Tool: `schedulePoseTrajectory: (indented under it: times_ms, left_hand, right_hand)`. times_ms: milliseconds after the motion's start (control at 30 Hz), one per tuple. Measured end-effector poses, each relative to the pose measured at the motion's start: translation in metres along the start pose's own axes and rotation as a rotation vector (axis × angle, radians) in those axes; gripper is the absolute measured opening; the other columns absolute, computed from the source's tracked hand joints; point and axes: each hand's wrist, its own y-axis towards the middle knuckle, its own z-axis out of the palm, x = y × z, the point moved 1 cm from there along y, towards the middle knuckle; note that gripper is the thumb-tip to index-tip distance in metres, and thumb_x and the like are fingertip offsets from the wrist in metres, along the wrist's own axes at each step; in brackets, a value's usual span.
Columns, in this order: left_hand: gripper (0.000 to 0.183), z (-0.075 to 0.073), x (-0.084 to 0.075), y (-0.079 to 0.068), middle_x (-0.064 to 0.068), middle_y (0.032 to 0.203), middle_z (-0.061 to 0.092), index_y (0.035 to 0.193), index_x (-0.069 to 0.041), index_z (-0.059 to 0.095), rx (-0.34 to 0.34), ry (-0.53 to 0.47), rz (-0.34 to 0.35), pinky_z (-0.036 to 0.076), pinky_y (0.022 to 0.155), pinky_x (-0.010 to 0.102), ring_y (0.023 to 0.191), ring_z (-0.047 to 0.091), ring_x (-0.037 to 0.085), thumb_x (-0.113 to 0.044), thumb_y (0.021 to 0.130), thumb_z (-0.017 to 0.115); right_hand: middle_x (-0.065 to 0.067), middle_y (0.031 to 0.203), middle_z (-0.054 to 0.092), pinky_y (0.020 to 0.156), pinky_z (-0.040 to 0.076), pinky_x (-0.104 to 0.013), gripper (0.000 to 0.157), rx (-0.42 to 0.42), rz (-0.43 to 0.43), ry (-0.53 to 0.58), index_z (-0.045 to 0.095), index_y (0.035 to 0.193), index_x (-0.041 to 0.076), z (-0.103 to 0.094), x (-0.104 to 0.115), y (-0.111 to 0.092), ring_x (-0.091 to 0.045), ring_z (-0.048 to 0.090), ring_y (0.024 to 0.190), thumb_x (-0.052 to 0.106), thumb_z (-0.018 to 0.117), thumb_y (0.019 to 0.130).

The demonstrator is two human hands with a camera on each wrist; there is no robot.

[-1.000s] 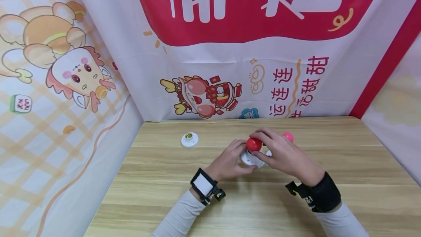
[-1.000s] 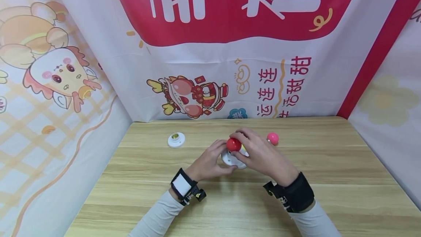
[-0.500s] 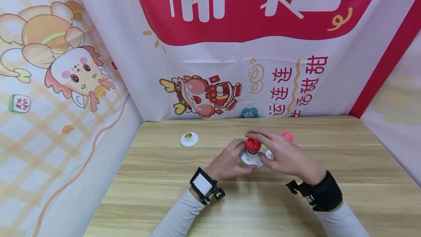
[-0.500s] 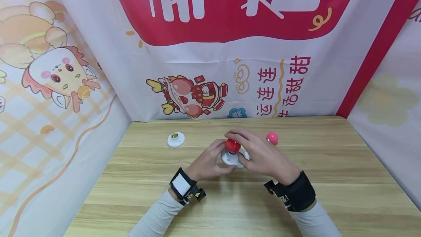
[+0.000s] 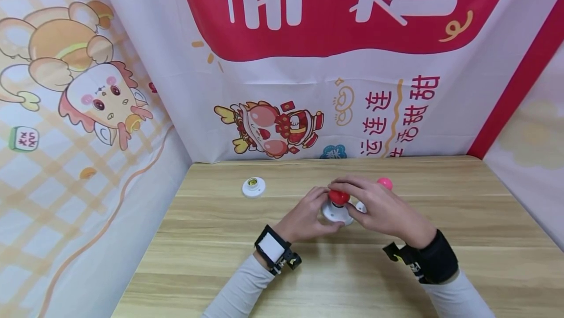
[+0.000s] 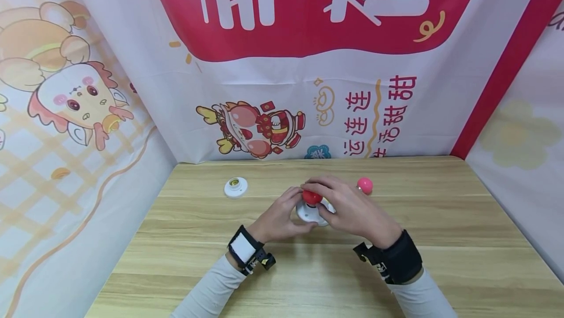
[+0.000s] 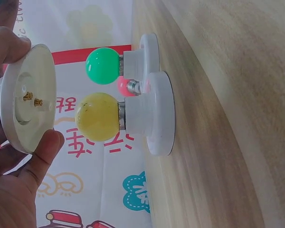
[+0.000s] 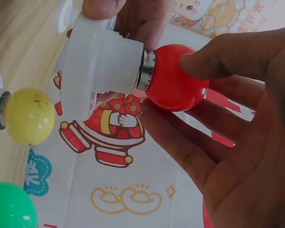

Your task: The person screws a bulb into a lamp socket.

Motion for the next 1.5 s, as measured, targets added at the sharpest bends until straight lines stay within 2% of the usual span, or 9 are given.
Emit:
schedulePoseTrajectory:
  times_ms: [600,1200,1333,1500]
  left_hand:
    - [0.073,-0.0008,-0.0017,-0.0001,-0.001,0.140,0.046,0.143,-0.013,0.044,0.000,-0.004,-0.001,0.042,0.101,0.019,0.124,0.039,0.006,-0.050,0.084,0.067]
    - [0.070,0.0012,-0.0029,0.0013,-0.001,0.138,0.048,0.140,-0.013,0.046,-0.008,0.010,0.018,0.041,0.102,0.019,0.124,0.040,0.005,-0.049,0.084,0.067]
    - [0.069,0.0010,-0.0027,0.0006,-0.001,0.138,0.048,0.140,-0.013,0.047,-0.004,0.008,0.014,0.041,0.102,0.019,0.124,0.039,0.005,-0.048,0.084,0.068]
    - [0.071,-0.0008,-0.0023,-0.0005,0.001,0.137,0.049,0.139,-0.012,0.048,-0.013,0.013,0.007,0.041,0.102,0.019,0.125,0.040,0.006,-0.049,0.083,0.069]
  right_hand:
    - [-0.005,0.126,0.058,0.088,0.055,-0.040,0.050,-0.017,0.064,-0.029,0.060,0.129,0.019,0.0011,-0.0008,-0.0013,-0.018,0.056,0.111,0.030,0.075,0.083]
    - [-0.001,0.110,0.059,0.074,0.058,-0.029,0.045,-0.072,0.061,-0.084,0.062,0.115,0.013,0.0046,-0.0016,0.0001,-0.011,0.058,0.092,0.033,0.079,0.078]
    - [-0.002,0.114,0.059,0.075,0.059,-0.032,0.046,-0.061,0.069,-0.081,0.061,0.117,0.013,0.0049,-0.0014,0.0003,-0.012,0.059,0.093,0.032,0.079,0.079]
    - [-0.006,0.129,0.054,0.079,0.058,-0.037,0.060,-0.033,0.094,-0.082,0.055,0.132,0.015,0.0027,0.0003,-0.0002,-0.018,0.061,0.102,0.039,0.075,0.081]
